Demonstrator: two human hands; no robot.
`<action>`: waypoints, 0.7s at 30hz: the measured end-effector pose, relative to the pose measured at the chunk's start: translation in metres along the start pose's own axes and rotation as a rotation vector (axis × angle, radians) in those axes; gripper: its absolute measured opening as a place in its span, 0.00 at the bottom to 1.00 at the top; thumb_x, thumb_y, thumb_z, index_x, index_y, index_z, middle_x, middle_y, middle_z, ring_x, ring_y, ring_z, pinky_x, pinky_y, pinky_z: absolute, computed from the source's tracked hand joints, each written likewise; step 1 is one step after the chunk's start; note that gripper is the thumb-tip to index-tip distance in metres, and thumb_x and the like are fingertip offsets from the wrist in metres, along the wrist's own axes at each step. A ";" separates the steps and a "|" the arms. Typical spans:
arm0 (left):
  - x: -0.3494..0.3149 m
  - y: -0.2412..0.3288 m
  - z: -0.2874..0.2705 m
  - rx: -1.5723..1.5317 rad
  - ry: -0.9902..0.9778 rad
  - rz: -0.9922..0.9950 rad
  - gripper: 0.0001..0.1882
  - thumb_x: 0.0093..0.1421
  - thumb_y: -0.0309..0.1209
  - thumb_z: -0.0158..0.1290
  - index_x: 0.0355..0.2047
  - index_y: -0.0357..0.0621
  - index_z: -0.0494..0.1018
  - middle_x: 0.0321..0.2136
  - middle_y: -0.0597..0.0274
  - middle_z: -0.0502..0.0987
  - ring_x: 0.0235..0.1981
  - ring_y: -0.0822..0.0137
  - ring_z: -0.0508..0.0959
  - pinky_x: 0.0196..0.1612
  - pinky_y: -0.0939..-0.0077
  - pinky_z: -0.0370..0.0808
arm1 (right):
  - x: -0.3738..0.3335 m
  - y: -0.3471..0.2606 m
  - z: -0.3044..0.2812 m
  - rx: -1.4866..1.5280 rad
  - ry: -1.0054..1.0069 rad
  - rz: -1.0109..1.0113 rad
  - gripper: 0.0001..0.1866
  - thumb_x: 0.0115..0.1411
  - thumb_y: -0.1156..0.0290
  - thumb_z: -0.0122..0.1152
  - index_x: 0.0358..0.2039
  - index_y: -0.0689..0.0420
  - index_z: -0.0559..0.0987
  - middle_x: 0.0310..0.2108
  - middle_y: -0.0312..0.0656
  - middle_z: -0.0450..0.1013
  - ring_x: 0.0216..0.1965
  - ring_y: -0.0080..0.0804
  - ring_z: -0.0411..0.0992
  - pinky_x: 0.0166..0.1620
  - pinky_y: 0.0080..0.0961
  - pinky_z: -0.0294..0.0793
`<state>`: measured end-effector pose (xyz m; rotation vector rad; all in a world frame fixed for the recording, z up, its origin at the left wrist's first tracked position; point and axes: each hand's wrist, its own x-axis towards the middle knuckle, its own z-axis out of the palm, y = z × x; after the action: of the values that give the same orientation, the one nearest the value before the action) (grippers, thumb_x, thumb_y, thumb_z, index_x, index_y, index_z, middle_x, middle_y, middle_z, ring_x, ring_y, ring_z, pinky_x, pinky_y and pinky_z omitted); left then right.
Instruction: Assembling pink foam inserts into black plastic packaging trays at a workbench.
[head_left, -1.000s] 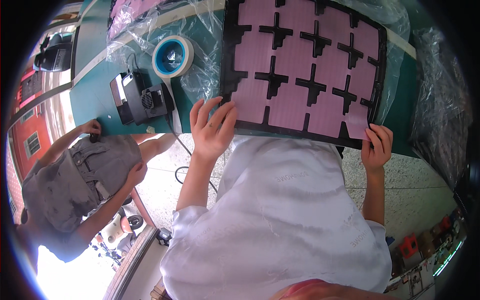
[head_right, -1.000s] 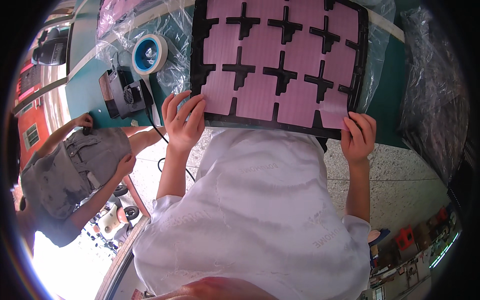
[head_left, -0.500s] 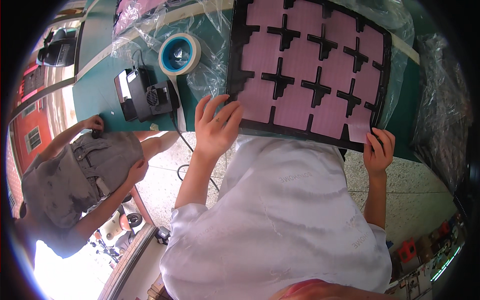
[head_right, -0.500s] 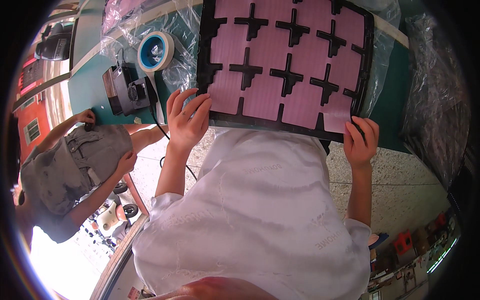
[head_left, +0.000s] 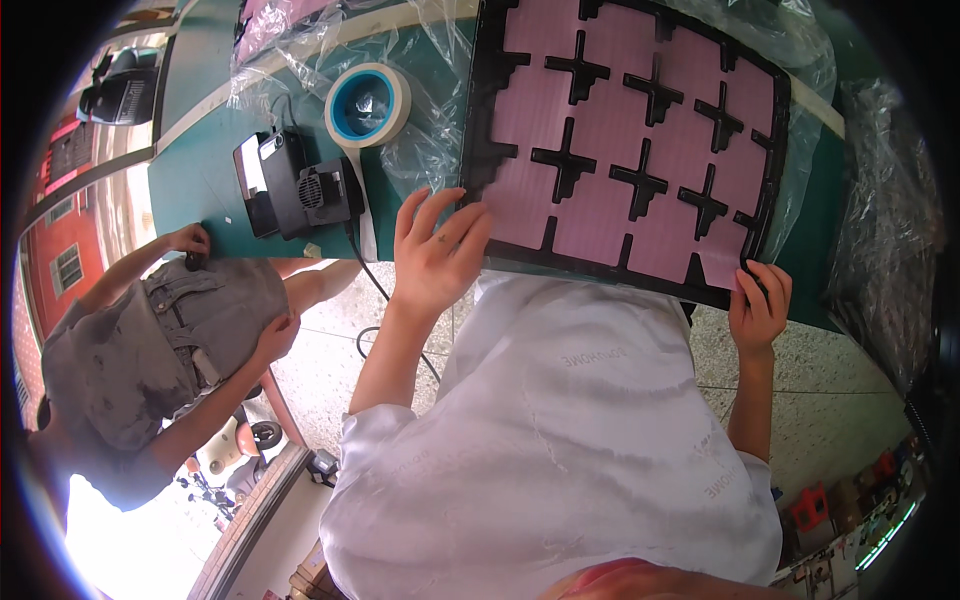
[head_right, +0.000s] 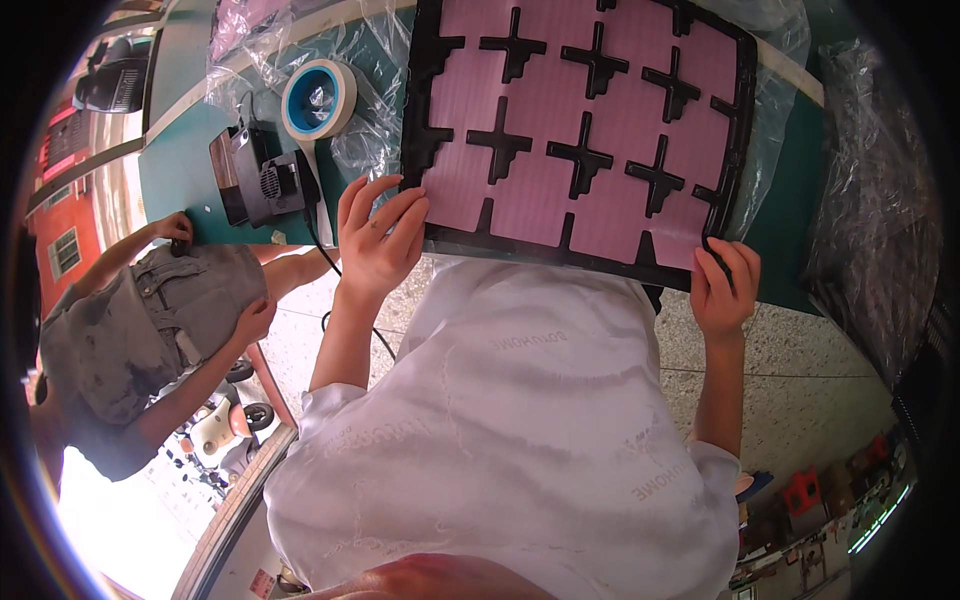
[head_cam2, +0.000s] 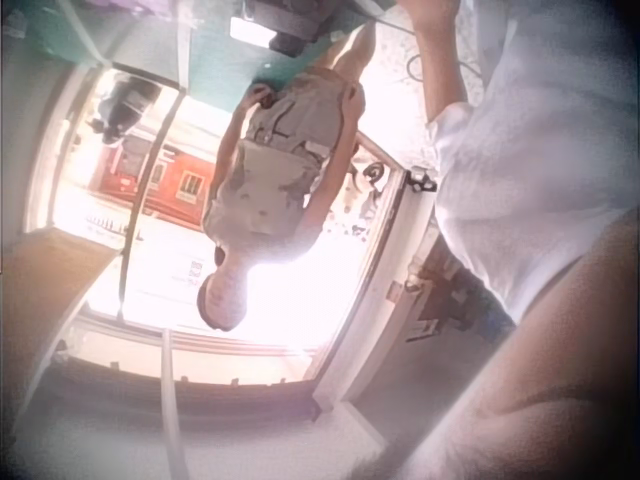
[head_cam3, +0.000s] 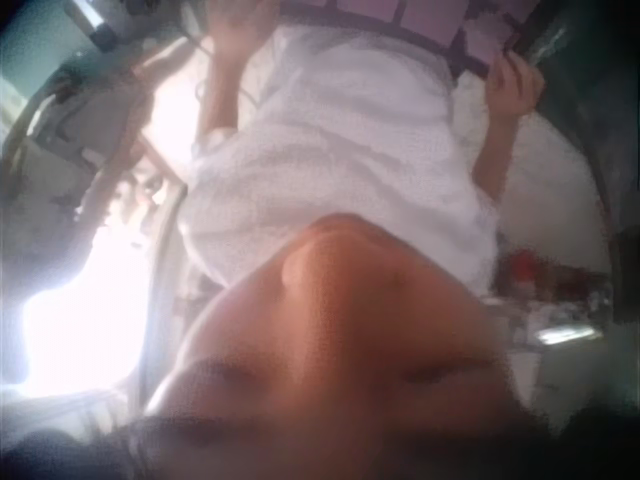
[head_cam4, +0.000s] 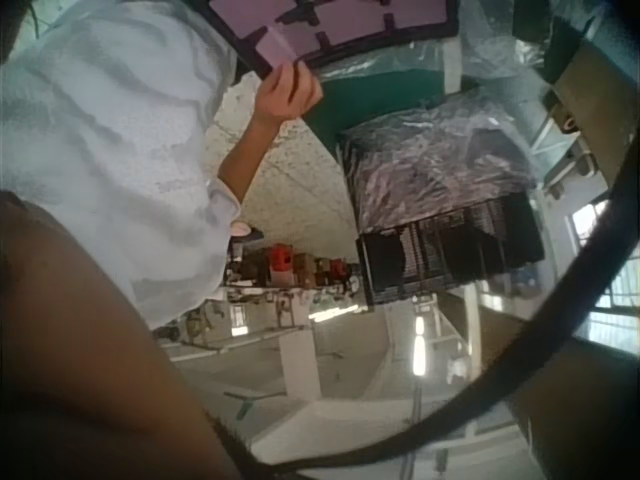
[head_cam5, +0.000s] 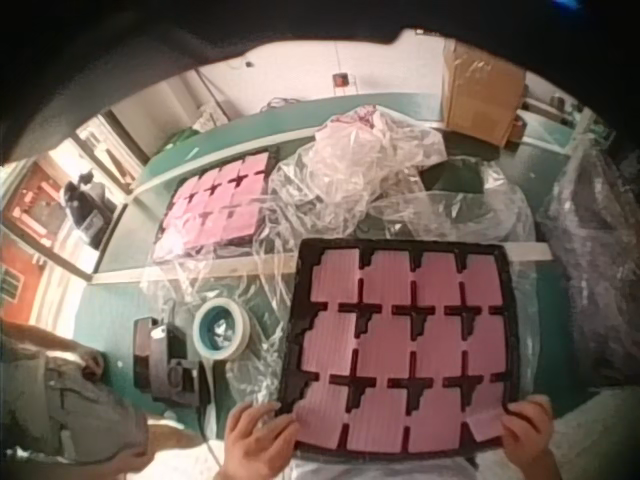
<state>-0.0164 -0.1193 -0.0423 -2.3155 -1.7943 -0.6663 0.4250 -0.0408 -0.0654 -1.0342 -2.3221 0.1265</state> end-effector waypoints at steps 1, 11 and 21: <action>0.000 0.000 0.000 0.001 -0.002 0.001 0.11 0.47 0.23 0.61 0.33 0.49 0.81 0.40 0.70 0.83 0.49 0.60 0.80 0.59 0.51 0.73 | 0.000 0.000 0.000 -0.002 -0.003 0.001 0.13 0.54 0.81 0.73 0.40 0.58 0.84 0.45 0.44 0.79 0.45 0.47 0.76 0.46 0.36 0.79; 0.001 -0.003 0.001 -0.016 -0.011 0.025 0.13 0.44 0.22 0.60 0.32 0.49 0.81 0.40 0.70 0.82 0.49 0.59 0.80 0.57 0.52 0.75 | -0.002 0.002 0.000 -0.014 0.002 -0.010 0.11 0.55 0.80 0.73 0.40 0.58 0.84 0.45 0.44 0.79 0.45 0.47 0.76 0.46 0.36 0.79; 0.003 -0.004 -0.001 -0.034 -0.036 0.025 0.13 0.43 0.23 0.60 0.32 0.49 0.80 0.40 0.70 0.82 0.49 0.58 0.80 0.57 0.52 0.75 | -0.001 0.002 0.000 -0.016 -0.007 -0.008 0.12 0.54 0.80 0.73 0.40 0.58 0.85 0.45 0.43 0.79 0.46 0.46 0.76 0.47 0.36 0.78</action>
<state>-0.0197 -0.1159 -0.0409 -2.3821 -1.7798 -0.6605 0.4269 -0.0400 -0.0665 -1.0332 -2.3370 0.1085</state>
